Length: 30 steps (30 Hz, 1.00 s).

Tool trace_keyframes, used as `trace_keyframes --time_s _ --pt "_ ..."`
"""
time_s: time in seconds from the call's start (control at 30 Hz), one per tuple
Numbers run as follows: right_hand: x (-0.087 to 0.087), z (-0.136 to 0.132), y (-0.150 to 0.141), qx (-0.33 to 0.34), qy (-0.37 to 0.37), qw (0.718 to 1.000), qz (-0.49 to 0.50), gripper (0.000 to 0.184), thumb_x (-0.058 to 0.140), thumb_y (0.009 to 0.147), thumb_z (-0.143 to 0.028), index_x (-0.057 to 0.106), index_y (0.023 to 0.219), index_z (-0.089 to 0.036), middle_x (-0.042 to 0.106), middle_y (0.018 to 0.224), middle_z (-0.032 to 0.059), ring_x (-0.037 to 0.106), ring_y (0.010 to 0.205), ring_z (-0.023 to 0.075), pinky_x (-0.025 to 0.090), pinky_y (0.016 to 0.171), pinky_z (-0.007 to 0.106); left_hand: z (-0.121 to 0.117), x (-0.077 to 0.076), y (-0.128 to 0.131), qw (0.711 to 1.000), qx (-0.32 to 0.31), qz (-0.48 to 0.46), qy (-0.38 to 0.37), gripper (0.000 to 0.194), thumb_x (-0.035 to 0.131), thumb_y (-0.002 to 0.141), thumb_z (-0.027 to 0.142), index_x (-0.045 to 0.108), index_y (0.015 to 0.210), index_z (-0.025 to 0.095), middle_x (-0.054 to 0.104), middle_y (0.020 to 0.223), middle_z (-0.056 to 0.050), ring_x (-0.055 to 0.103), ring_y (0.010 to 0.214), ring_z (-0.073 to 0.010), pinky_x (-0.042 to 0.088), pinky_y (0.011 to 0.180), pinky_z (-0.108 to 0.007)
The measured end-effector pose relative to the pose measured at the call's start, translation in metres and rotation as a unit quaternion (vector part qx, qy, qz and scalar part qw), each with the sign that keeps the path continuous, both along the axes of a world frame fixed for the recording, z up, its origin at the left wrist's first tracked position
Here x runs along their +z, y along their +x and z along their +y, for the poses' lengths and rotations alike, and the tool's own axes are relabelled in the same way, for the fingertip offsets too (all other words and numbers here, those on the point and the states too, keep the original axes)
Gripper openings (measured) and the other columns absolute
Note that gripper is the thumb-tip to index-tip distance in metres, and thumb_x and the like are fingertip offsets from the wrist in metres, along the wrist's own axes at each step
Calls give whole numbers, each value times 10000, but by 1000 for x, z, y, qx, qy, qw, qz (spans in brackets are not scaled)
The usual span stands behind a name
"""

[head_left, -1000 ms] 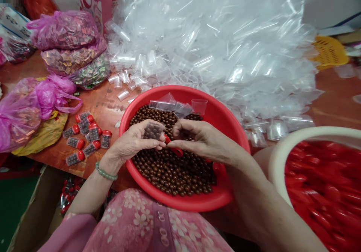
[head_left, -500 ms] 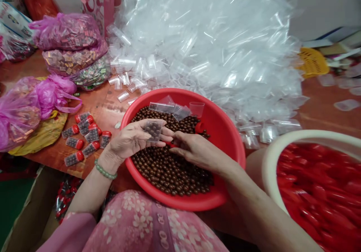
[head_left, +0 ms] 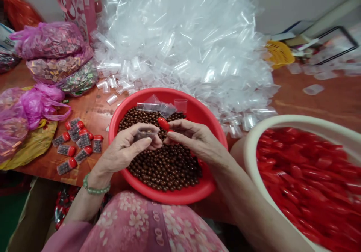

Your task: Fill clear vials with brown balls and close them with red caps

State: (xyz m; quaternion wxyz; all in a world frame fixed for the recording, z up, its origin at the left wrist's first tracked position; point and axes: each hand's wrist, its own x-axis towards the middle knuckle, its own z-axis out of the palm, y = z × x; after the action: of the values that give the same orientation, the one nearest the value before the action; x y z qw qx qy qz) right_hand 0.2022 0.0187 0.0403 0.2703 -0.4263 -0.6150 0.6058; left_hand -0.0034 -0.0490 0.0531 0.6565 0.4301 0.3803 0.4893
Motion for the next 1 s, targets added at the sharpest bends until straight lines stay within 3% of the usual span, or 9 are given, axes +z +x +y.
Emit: trace_keyframes --time_s 0.13,0.33,0.5,0.67,0.83,1.0 --pt "1 -1 0 1 -28 1000 13 459 727 770 -497 655 1079 -166 673 679 12 626 618 147 503 581 278 4 -5 1 1000 19 8 -6 236 644 882 299 625 1079 170 682 924 -35 656 863 -121 526 820 -251" --pt "-2 -1 -1 -9 -69 996 49 415 760 743 -476 678 1020 -179 680 725 8 570 528 99 459 491 235 12 -13 7 988 131 82 -29 200 708 809 274 625 959 172 641 865 2 596 736 -79 482 711 -201" --pt "-3 -2 -4 6 -84 996 42 380 772 731 -470 662 943 -174 674 705 7 567 511 92 474 481 224 16 -9 14 987 132 86 -14 210 771 715 243 611 816 153 636 1036 -31 582 805 -95 461 709 -211" --pt "1 -9 -2 56 -78 995 32 386 811 696 -443 696 962 -188 681 723 11 652 628 147 553 591 274 17 -10 12 987 120 88 -54 221 758 732 259 622 871 153 610 780 15 545 671 -81 451 660 -217" --pt "6 -12 3 124 64 990 15 269 774 768 -324 760 1031 -270 717 989 43 678 883 183 569 817 331 16 -20 5 992 96 -13 -82 301 797 696 305 604 870 154 619 754 16 559 663 -85 447 622 -209" --pt "12 -12 1 145 160 976 4 192 750 798 -258 762 987 -285 711 886 32 667 796 159 553 721 282 15 -21 4 992 76 -23 -99 326 825 665 336 668 869 137 648 780 -3 567 688 -90 442 669 -224"
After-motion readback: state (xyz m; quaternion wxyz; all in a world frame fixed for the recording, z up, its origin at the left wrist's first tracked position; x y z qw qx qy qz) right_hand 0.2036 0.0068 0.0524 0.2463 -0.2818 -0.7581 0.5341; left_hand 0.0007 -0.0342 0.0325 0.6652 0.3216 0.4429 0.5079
